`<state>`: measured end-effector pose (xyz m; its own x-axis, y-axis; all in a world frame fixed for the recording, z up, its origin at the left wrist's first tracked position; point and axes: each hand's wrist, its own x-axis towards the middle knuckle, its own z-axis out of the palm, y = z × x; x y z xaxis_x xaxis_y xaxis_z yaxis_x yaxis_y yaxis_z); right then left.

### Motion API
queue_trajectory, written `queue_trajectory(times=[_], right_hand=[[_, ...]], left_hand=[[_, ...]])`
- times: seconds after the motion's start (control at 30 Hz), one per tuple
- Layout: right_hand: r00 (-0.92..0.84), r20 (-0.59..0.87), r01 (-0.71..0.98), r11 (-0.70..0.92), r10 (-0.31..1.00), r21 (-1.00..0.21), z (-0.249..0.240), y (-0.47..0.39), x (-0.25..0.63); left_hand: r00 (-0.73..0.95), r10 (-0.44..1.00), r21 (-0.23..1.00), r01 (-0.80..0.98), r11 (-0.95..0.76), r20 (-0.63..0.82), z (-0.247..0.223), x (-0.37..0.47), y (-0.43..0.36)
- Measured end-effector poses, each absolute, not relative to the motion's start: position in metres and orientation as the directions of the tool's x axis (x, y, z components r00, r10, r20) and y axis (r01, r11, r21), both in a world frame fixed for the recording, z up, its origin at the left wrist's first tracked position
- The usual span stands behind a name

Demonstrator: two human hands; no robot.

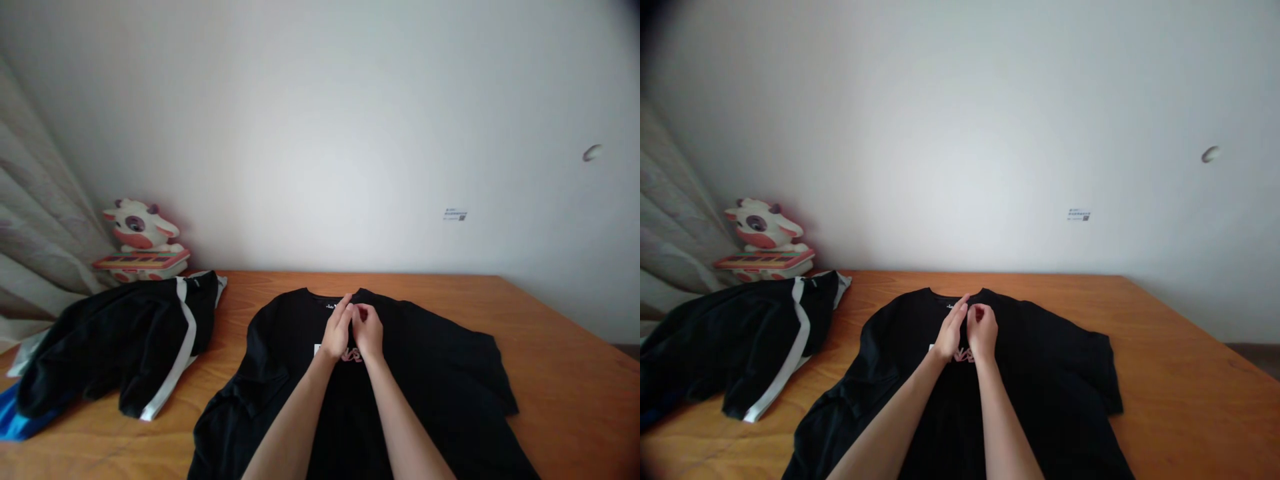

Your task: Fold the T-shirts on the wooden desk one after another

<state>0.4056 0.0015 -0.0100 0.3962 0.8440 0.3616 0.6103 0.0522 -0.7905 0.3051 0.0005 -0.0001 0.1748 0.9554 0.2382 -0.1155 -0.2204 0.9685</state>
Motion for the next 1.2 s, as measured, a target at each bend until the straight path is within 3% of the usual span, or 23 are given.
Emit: queue_trajectory(times=[0.17,0.4,0.47,0.53,0.6,0.7,0.77,0.9,1.03,1.13,1.2], right_hand=[[0.291,0.377,0.532,0.179,0.88,-0.828,-0.016,-0.011,0.396],[0.266,0.37,0.499,0.201,0.89,-0.843,-0.015,-0.01,0.399],[0.269,0.365,0.494,0.198,0.891,-0.846,-0.015,-0.01,0.399],[0.279,0.358,0.491,0.188,0.891,-0.851,-0.015,-0.01,0.399],[0.285,0.35,0.489,0.178,0.892,-0.854,-0.016,-0.009,0.4],[0.277,0.338,0.486,0.172,0.899,-0.857,-0.017,-0.008,0.401],[0.27,0.329,0.485,0.167,0.905,-0.858,-0.018,-0.009,0.402],[0.255,0.319,0.493,0.161,0.913,-0.855,-0.018,-0.01,0.404],[0.243,0.313,0.505,0.156,0.918,-0.849,-0.017,-0.012,0.404],[0.235,0.309,0.515,0.152,0.921,-0.844,-0.017,-0.012,0.404],[0.231,0.308,0.52,0.15,0.923,-0.841,-0.017,-0.012,0.404]], left_hand=[[0.07,0.99,0.922,-0.377,-0.091,0.126,-0.01,0.301,0.015],[0.093,0.991,0.943,-0.328,-0.058,0.093,-0.003,0.289,0.01],[0.161,0.977,0.973,-0.206,-0.106,0.141,0.001,0.275,-0.007],[0.249,0.935,0.956,0.081,-0.282,0.254,0.003,0.254,-0.03],[0.373,0.869,0.755,0.452,-0.475,0.324,0.005,0.23,-0.055],[0.467,0.86,0.403,0.76,-0.51,0.205,0.011,0.195,-0.084],[0.466,0.877,0.287,0.83,-0.479,0.117,0.019,0.175,-0.091],[0.424,0.905,0.19,0.886,-0.423,0.04,0.043,0.136,-0.086],[0.316,0.946,0.094,0.942,-0.321,0.069,0.067,0.095,-0.071],[0.076,0.993,0.208,0.974,-0.093,0.088,0.074,0.063,-0.058],[-0.094,0.995,0.336,0.936,0.103,-0.042,0.074,0.042,-0.05]])
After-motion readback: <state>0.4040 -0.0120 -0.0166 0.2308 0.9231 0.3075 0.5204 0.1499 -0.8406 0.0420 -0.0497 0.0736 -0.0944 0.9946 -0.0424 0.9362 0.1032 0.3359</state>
